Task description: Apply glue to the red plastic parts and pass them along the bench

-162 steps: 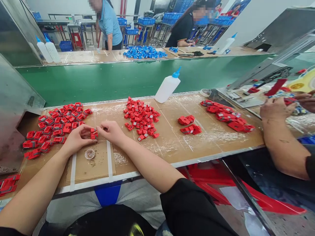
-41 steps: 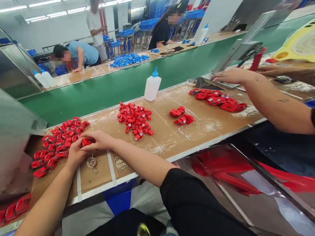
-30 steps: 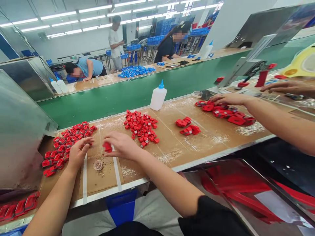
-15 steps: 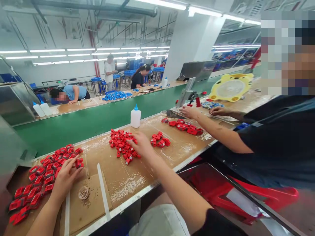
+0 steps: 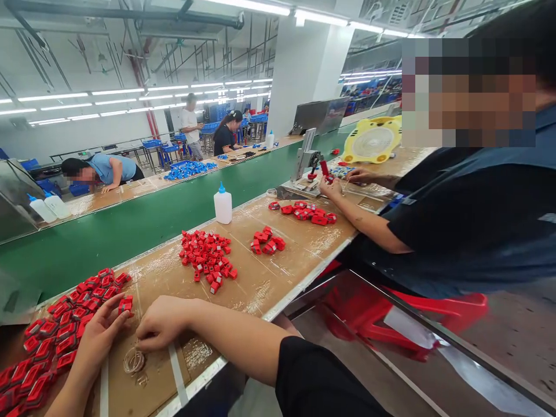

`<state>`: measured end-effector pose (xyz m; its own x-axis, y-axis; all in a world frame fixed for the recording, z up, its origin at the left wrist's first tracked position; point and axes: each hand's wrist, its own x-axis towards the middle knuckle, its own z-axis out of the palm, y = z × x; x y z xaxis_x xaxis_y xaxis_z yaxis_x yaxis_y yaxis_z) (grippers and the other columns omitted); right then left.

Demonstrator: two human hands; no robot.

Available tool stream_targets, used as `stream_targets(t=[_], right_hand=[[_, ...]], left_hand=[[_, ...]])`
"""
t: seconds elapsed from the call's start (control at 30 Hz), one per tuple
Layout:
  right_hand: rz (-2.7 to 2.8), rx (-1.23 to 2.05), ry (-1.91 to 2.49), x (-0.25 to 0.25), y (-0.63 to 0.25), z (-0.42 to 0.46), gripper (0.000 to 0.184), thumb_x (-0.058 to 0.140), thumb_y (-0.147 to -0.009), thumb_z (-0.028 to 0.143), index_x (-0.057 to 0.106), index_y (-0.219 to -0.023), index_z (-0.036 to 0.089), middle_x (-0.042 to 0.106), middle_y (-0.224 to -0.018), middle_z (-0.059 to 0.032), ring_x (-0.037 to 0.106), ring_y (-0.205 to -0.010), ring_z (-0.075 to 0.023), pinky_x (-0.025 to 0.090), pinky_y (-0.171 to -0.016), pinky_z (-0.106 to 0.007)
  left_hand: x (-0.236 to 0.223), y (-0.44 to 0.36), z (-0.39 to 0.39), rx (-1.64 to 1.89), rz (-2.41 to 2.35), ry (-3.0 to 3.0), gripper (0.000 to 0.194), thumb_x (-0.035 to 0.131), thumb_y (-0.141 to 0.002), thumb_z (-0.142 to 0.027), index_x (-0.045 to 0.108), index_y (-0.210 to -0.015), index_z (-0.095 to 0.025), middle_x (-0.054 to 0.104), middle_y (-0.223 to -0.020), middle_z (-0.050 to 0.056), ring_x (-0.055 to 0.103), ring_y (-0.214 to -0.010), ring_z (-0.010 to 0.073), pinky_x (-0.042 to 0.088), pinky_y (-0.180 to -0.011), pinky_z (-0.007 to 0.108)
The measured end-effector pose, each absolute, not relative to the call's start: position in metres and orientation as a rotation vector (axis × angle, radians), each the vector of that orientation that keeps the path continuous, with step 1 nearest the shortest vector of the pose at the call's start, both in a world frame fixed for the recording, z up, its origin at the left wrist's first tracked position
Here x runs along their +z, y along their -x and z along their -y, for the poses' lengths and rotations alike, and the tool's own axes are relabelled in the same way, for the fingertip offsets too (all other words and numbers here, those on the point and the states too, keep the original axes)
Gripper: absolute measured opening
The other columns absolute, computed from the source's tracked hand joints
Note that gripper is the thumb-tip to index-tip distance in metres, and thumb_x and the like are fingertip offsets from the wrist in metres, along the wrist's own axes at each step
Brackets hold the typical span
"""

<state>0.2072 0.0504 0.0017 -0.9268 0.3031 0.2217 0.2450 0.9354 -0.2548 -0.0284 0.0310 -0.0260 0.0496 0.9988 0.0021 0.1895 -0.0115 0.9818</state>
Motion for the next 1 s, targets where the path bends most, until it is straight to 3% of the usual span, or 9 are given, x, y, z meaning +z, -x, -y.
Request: stream_targets(t=[0.1, 0.3, 0.47, 0.6, 0.8, 1.0], right_hand=[[2.817, 0.383, 0.509, 0.003, -0.202, -0.05, 0.048, 0.052, -0.097, 0.059, 0.056, -0.069, 0.02, 0.069, -0.073, 0.0019, 0.057, -0.065, -0.0122, 0.025, -0.054, -0.027], [2.787, 0.482, 0.459, 0.001, -0.195, -0.049, 0.042, 0.047, -0.102, 0.05, 0.057, -0.074, 0.021, 0.071, -0.086, 0.0026, 0.053, -0.068, -0.0114, 0.026, -0.055, -0.026], [2.663, 0.713, 0.317, -0.006, -0.199, -0.05, 0.042, 0.052, -0.099, 0.045, 0.049, -0.066, 0.019, 0.053, -0.066, 0.0042, 0.041, -0.062, -0.0096, 0.029, -0.06, -0.025], [2.415, 0.935, 0.316, -0.009, -0.205, -0.055, 0.041, 0.051, -0.097, 0.04, 0.044, -0.062, 0.019, 0.035, -0.059, 0.0061, 0.036, -0.057, -0.008, 0.029, -0.058, -0.023], [1.838, 0.852, 0.805, -0.015, -0.205, -0.07, 0.045, 0.051, -0.095, 0.042, 0.034, -0.059, 0.021, 0.031, -0.058, 0.0056, 0.03, -0.057, -0.0088, 0.024, -0.058, -0.026], [1.873, 0.815, 0.881, -0.021, -0.197, -0.072, 0.045, 0.051, -0.096, 0.045, 0.036, -0.061, 0.021, 0.035, -0.059, 0.0049, 0.033, -0.059, -0.0099, 0.026, -0.059, -0.026]], left_hand=[[-0.026, 0.025, -0.03, 1.014, -1.291, -1.353, 0.09, 0.083, -0.075, -0.053, 0.045, -0.15, -0.022, 0.079, -0.107, 0.007, 0.074, -0.107, 0.0302, 0.063, -0.091, 0.041], [-0.032, 0.024, -0.032, 0.962, -1.241, -1.346, 0.079, 0.082, -0.079, -0.049, 0.047, -0.144, -0.021, 0.078, -0.106, 0.008, 0.075, -0.107, 0.0298, 0.061, -0.096, 0.043], [-0.031, 0.022, -0.032, 0.997, -1.318, -1.468, 0.065, 0.082, -0.077, -0.048, 0.054, -0.13, -0.022, 0.072, -0.126, 0.011, 0.073, -0.114, 0.0305, 0.06, -0.098, 0.044], [-0.023, 0.015, -0.024, 0.935, -1.388, -1.512, 0.072, 0.084, -0.072, -0.048, 0.059, -0.132, -0.018, 0.076, -0.114, 0.012, 0.075, -0.107, 0.0322, 0.059, -0.099, 0.05], [-0.024, 0.01, -0.019, 0.94, -1.333, -1.432, 0.067, 0.088, -0.069, -0.039, 0.063, -0.127, -0.017, 0.076, -0.114, 0.012, 0.075, -0.104, 0.0291, 0.059, -0.099, 0.049], [-0.026, 0.009, -0.018, 0.936, -1.36, -1.5, 0.062, 0.087, -0.07, -0.035, 0.065, -0.125, -0.018, 0.076, -0.109, 0.011, 0.076, -0.1, 0.0282, 0.061, -0.095, 0.049]])
